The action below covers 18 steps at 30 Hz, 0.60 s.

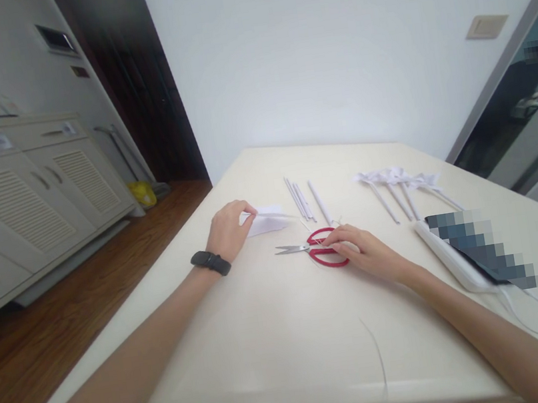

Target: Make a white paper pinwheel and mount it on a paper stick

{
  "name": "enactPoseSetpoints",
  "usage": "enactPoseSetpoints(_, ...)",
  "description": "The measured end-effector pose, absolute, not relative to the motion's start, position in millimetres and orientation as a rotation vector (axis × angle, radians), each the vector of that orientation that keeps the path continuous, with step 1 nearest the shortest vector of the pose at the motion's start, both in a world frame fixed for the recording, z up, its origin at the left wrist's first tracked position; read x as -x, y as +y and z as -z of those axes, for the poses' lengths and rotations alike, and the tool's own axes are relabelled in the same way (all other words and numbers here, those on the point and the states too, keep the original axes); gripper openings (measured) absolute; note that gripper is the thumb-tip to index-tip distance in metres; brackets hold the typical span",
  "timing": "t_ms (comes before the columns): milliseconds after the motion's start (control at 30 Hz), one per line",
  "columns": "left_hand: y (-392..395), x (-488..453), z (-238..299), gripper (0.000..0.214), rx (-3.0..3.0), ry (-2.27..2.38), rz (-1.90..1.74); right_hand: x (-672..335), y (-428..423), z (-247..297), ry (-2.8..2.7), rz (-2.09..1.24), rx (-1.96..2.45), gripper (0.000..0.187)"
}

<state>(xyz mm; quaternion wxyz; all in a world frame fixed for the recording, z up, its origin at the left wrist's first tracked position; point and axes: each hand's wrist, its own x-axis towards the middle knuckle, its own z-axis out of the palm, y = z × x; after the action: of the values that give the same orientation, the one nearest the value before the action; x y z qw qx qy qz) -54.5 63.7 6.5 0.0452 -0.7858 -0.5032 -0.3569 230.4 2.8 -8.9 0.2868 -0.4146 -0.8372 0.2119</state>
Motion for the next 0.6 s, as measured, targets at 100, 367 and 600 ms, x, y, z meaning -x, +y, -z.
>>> enactPoseSetpoints(100, 56.8, 46.0, -9.3, 0.013, 2.415, -1.459, 1.177, -230.1, 1.9, 6.6, -2.162, -0.614, 1.093, 0.023)
enactPoseSetpoints(367, 23.0, 12.7, -13.4, 0.011, 2.515, -1.161, 1.349, -220.6, -3.7, 2.5, -1.973, -1.009, 0.986, 0.031)
enactPoseSetpoints(600, -4.5, -4.2, -13.2, 0.017, 2.564, -0.662, 1.374, -214.5, -5.9, 2.0, -1.596, -1.417, 0.832, 0.038)
